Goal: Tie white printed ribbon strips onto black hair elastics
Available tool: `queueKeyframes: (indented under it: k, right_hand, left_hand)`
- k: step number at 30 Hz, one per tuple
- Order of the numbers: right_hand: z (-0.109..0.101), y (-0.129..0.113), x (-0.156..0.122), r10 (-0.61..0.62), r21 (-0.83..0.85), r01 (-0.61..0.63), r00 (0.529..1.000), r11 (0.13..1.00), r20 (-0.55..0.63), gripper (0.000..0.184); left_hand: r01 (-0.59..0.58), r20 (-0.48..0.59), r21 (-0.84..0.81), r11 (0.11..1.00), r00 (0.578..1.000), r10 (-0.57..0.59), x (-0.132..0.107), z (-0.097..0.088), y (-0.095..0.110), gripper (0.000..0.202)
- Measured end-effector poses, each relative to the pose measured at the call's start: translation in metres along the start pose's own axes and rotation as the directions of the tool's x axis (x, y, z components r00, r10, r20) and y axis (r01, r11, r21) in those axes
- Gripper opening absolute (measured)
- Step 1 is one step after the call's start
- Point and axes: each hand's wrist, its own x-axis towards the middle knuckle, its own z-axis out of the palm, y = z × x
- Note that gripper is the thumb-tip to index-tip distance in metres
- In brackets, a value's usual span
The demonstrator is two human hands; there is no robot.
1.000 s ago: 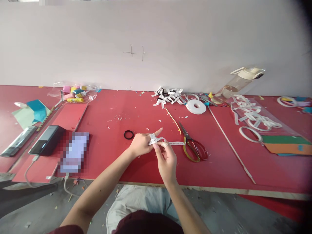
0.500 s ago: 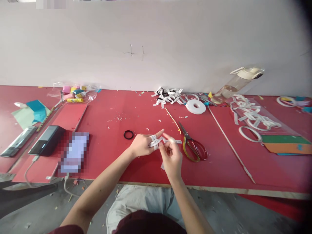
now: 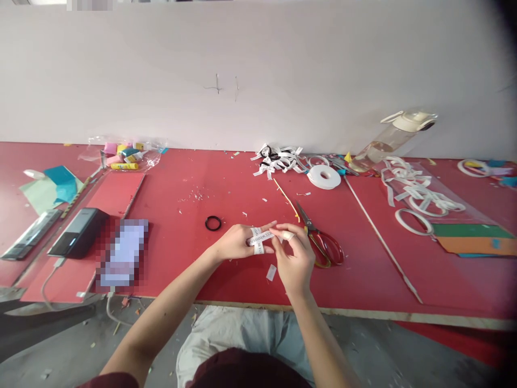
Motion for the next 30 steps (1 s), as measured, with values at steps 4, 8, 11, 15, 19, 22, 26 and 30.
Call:
queueKeyframes:
  k: [4,8,11,15,19,22,26,30]
  right_hand:
    - [0.004,0.002,-0.005,-0.047,-0.008,0.047,0.999,0.999,0.021,0.01]
    - [0.014,0.005,-0.011,-0.046,-0.024,0.048,0.996,0.999,0.074,0.008]
    - [0.019,0.009,-0.016,0.003,-0.037,0.002,0.991,0.999,0.134,0.014]
    - [0.024,0.013,-0.019,0.04,-0.064,-0.029,0.983,0.998,0.18,0.015]
    - [0.024,0.01,-0.014,0.039,-0.07,-0.026,0.98,0.997,0.195,0.014]
    - [0.023,0.006,-0.008,0.038,-0.051,-0.029,0.982,0.998,0.184,0.014]
    - [0.027,0.004,-0.007,-0.005,-0.057,0.017,0.979,0.998,0.205,0.014]
    - [0.035,0.007,-0.013,-0.036,-0.072,0.061,0.95,0.996,0.311,0.015]
  left_hand:
    - [0.007,-0.068,-0.278,0.961,0.997,-0.027,0.0,0.001,-0.002,0.077]
    - [0.037,-0.119,-0.412,0.91,0.988,-0.095,-0.002,-0.002,-0.005,0.072]
    - [0.045,-0.149,-0.493,0.869,0.979,-0.136,-0.003,-0.006,-0.006,0.066]
    - [0.012,-0.17,-0.515,0.857,0.979,-0.116,-0.003,-0.006,-0.008,0.072]
    - [-0.069,-0.257,-0.552,0.831,0.962,-0.091,-0.005,-0.008,-0.009,0.072]
    - [-0.136,-0.334,-0.537,0.833,0.94,-0.062,-0.008,-0.012,-0.006,0.07]
    - [-0.21,-0.408,-0.444,0.871,0.913,0.012,-0.011,-0.018,-0.001,0.069]
    - [-0.222,-0.385,-0.405,0.887,0.921,0.055,-0.01,-0.018,-0.003,0.067]
